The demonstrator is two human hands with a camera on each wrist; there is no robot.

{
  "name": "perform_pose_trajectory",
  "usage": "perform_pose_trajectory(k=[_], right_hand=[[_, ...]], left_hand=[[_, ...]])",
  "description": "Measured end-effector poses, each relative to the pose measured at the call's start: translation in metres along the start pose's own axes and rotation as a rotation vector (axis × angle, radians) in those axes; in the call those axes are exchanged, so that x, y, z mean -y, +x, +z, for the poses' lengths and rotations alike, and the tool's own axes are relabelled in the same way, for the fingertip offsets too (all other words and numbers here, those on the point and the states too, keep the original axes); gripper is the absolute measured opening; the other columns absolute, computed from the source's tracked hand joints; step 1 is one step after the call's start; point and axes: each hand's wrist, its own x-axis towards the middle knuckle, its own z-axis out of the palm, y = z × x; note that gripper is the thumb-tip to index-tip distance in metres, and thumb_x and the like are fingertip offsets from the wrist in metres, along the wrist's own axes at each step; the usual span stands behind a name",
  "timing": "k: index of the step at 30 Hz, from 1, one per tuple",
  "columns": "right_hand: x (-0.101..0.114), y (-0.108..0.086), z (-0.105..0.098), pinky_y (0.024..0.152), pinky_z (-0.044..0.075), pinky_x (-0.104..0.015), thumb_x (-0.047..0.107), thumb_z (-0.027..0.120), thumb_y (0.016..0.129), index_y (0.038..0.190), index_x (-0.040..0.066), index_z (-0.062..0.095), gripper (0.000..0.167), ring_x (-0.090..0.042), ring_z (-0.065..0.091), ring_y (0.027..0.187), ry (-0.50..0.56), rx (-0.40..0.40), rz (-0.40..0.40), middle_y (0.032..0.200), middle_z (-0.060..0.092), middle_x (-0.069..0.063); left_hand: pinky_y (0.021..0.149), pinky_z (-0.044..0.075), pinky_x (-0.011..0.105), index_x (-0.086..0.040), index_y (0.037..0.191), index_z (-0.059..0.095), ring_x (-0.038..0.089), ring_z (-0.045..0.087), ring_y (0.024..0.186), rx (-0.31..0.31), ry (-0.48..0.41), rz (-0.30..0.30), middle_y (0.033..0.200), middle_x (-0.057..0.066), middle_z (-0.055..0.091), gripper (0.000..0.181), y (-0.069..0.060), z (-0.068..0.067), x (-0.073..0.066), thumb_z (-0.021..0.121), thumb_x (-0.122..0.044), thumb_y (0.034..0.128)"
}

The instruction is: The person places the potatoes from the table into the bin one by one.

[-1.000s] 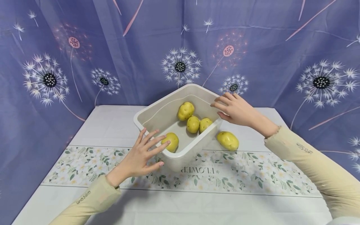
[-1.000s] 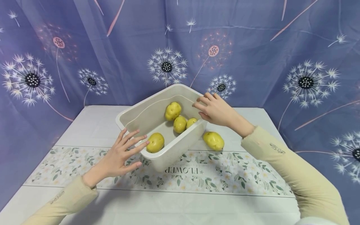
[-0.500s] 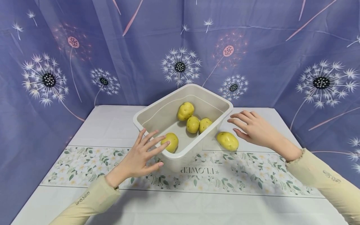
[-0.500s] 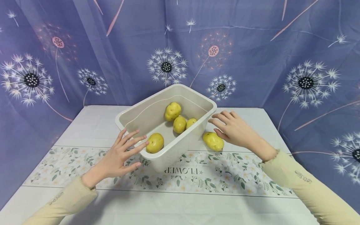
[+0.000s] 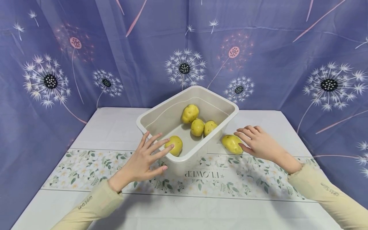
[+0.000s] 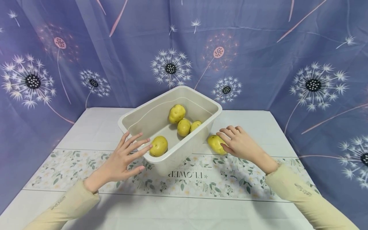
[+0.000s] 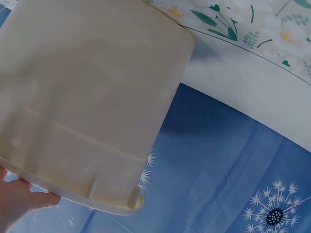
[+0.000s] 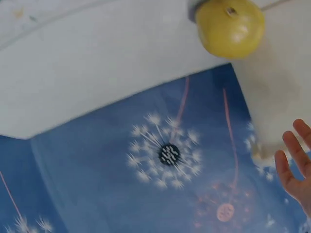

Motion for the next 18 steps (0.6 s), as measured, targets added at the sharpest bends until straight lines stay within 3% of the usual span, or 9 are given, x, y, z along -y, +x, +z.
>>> perform_pose_trajectory(k=[3, 6, 11, 18], right_hand=[[0.000, -0.007, 0.012, 0.066, 0.043, -0.041, 0.041, 0.027, 0.095, 0.111, 0.005, 0.056, 0.049, -0.028, 0.052, 0.089, 0.002, 0.028, 0.014, 0.104, 0.059, -0.011], [0.001, -0.013, 0.024, 0.066, 0.044, -0.042, 0.041, 0.042, 0.090, 0.114, 0.005, 0.055, 0.046, -0.029, 0.052, 0.092, -0.004, 0.072, 0.040, 0.109, 0.058, -0.013], [0.005, -0.019, 0.040, 0.066, 0.045, -0.046, 0.042, 0.060, 0.077, 0.119, 0.005, 0.053, 0.056, -0.032, 0.052, 0.096, -0.014, 0.163, 0.125, 0.117, 0.054, -0.017], [0.010, -0.021, 0.055, 0.062, 0.043, -0.046, 0.047, 0.068, 0.067, 0.122, 0.008, 0.050, 0.070, -0.034, 0.052, 0.094, -0.014, 0.232, 0.192, 0.120, 0.051, -0.019]], left_hand=[[0.109, 0.007, 0.056, -0.018, 0.129, 0.047, 0.029, 0.028, 0.131, 0.006, -0.002, -0.002, 0.134, 0.004, 0.044, 0.058, 0.000, -0.001, 0.000, 0.026, -0.056, 0.0906], [0.109, 0.007, 0.056, -0.019, 0.129, 0.047, 0.029, 0.028, 0.132, 0.013, -0.003, -0.006, 0.135, 0.004, 0.044, 0.058, 0.000, -0.001, 0.000, 0.026, -0.056, 0.0904], [0.109, 0.006, 0.056, -0.019, 0.130, 0.046, 0.030, 0.029, 0.131, 0.012, -0.001, -0.007, 0.135, 0.004, 0.044, 0.058, -0.001, 0.000, 0.001, 0.025, -0.056, 0.0905], [0.109, 0.007, 0.057, -0.020, 0.131, 0.045, 0.032, 0.032, 0.128, -0.006, -0.006, 0.008, 0.134, 0.005, 0.045, 0.055, 0.000, 0.001, 0.002, 0.031, -0.054, 0.0900]])
